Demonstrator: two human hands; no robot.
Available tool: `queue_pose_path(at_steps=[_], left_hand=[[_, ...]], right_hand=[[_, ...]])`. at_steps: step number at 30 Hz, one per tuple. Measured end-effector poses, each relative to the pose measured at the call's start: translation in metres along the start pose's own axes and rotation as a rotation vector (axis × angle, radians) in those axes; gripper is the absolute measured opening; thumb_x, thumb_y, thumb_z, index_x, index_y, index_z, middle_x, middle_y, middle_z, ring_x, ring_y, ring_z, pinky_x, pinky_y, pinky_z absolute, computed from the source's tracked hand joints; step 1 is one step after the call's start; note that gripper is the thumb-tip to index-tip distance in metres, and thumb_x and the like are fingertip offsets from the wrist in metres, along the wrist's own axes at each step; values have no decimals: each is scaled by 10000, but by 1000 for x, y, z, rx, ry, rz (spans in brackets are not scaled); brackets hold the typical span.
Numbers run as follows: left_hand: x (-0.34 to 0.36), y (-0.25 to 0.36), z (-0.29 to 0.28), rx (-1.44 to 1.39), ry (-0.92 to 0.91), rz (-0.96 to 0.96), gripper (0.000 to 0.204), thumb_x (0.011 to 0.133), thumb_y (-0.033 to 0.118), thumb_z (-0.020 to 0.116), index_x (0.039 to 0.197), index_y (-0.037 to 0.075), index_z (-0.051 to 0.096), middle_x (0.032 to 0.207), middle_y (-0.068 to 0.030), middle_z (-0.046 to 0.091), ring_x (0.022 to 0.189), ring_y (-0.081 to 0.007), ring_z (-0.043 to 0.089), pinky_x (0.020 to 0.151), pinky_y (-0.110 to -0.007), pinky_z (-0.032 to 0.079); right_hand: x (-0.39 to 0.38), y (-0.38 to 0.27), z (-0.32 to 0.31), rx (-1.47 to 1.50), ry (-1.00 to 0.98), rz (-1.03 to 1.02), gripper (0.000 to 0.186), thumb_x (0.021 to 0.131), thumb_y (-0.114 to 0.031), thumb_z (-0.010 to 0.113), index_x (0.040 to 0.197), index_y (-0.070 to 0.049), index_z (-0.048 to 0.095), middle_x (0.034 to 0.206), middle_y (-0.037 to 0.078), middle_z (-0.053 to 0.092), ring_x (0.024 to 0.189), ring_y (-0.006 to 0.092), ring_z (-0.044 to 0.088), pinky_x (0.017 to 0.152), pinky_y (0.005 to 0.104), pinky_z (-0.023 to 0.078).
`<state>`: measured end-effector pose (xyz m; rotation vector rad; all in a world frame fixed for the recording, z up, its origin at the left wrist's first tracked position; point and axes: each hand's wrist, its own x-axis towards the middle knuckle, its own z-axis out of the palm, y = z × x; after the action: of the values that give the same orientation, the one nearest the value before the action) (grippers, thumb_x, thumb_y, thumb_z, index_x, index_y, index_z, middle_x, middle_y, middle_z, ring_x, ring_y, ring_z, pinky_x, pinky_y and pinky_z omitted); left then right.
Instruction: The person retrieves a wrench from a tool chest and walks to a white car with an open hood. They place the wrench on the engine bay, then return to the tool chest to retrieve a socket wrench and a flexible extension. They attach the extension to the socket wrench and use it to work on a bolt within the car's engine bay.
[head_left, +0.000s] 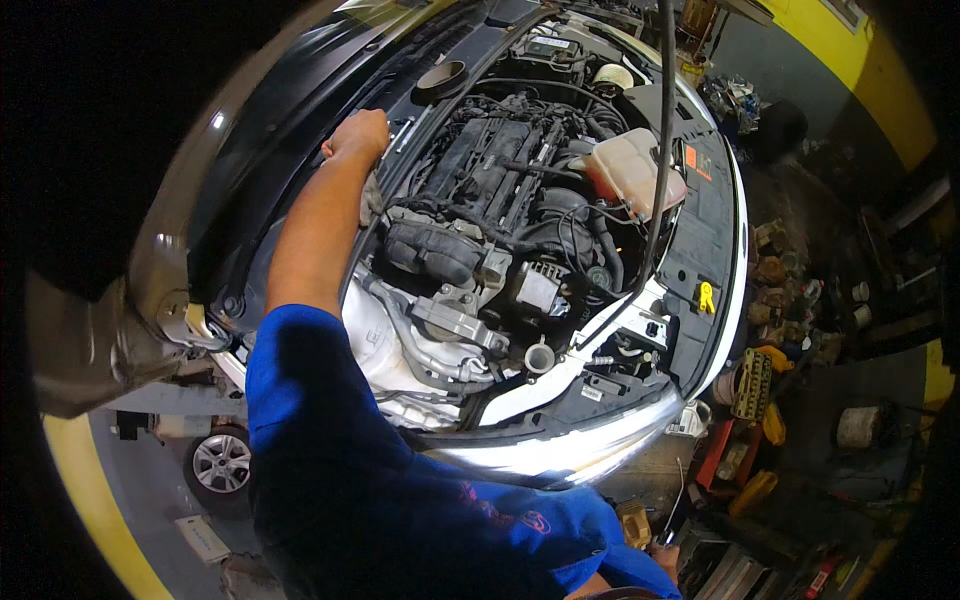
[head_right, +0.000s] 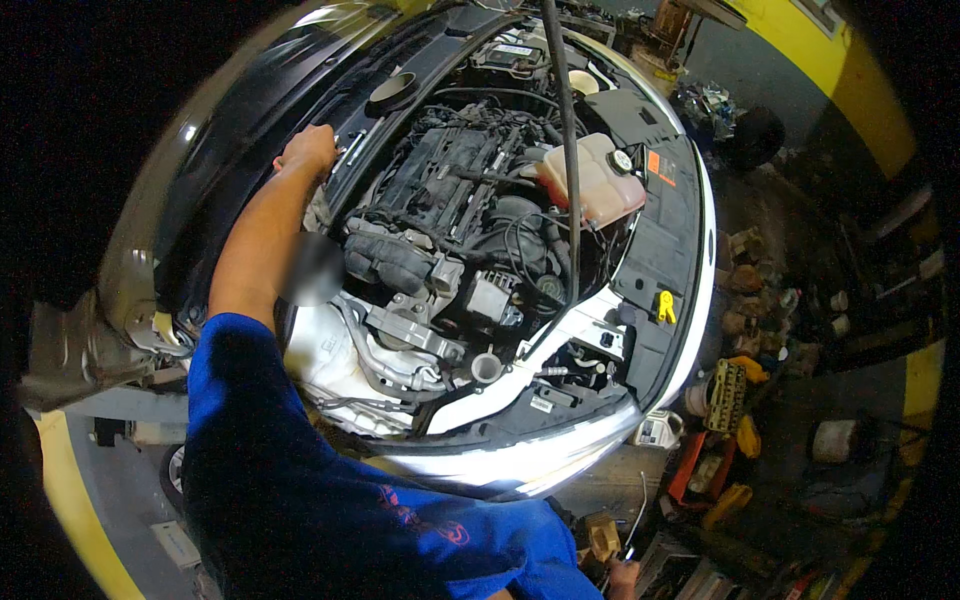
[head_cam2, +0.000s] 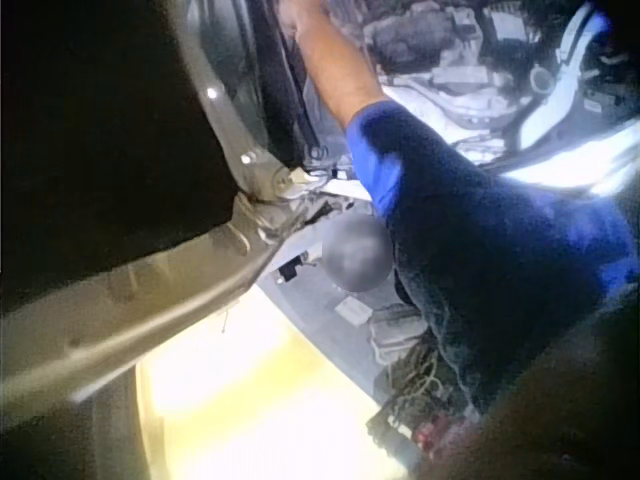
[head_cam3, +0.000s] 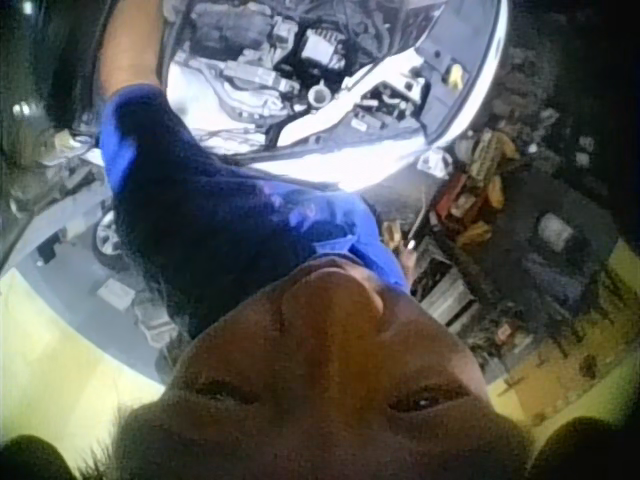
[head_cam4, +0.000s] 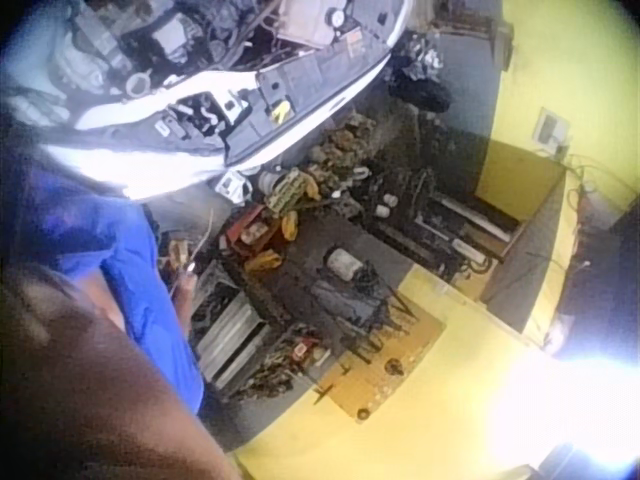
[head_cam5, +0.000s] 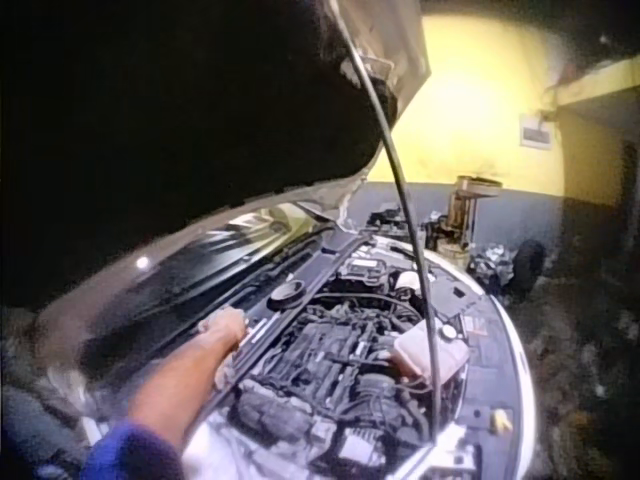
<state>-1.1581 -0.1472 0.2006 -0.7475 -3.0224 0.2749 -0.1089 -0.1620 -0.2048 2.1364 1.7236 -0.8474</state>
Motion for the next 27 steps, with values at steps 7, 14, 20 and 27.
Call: queue_pose_path(at_steps=[7, 14, 20, 27], left_hand=[[-173, -1, -8, -212, 527, 262, 267, 920, 277, 647, 1078, 65, 685, 1004, -205, 701, 921, -404, 684, 802, -483, 555], [-491, -143, -30, -273, 527, -49, 218, 883, 201, 664, 976, 10, 712, 940, -217, 685, 925, -328, 679, 868, -448, 531], [-737, -241, 128, -614, 560, -916, 280, 911, 274, 706, 988, 5, 714, 937, -182, 725, 788, -295, 693, 720, -378, 523], [-875, -271, 268, -1074, 569, -1377, 308, 937, 270, 720, 925, -36, 683, 694, 29, 552, 662, -54, 466, 597, -255, 411]], right_hand=[[46, -64, -18, 42, -266, -256, 325, 764, -104, 704, 602, -12, 438, 596, 63, 446, 565, 145, 391, 502, 384, 358], [70, -108, -13, -377, -588, -445, 289, 766, -121, 708, 615, -7, 490, 603, 78, 492, 558, 170, 445, 510, 393, 396], [46, -164, 20, -604, -696, -548, 264, 769, -136, 712, 626, -2, 535, 609, 91, 532, 552, 192, 491, 518, 400, 428], [-34, -237, 85, -763, -675, -670, 242, 772, -152, 716, 639, 4, 588, 617, 106, 578, 545, 217, 545, 526, 409, 466]])
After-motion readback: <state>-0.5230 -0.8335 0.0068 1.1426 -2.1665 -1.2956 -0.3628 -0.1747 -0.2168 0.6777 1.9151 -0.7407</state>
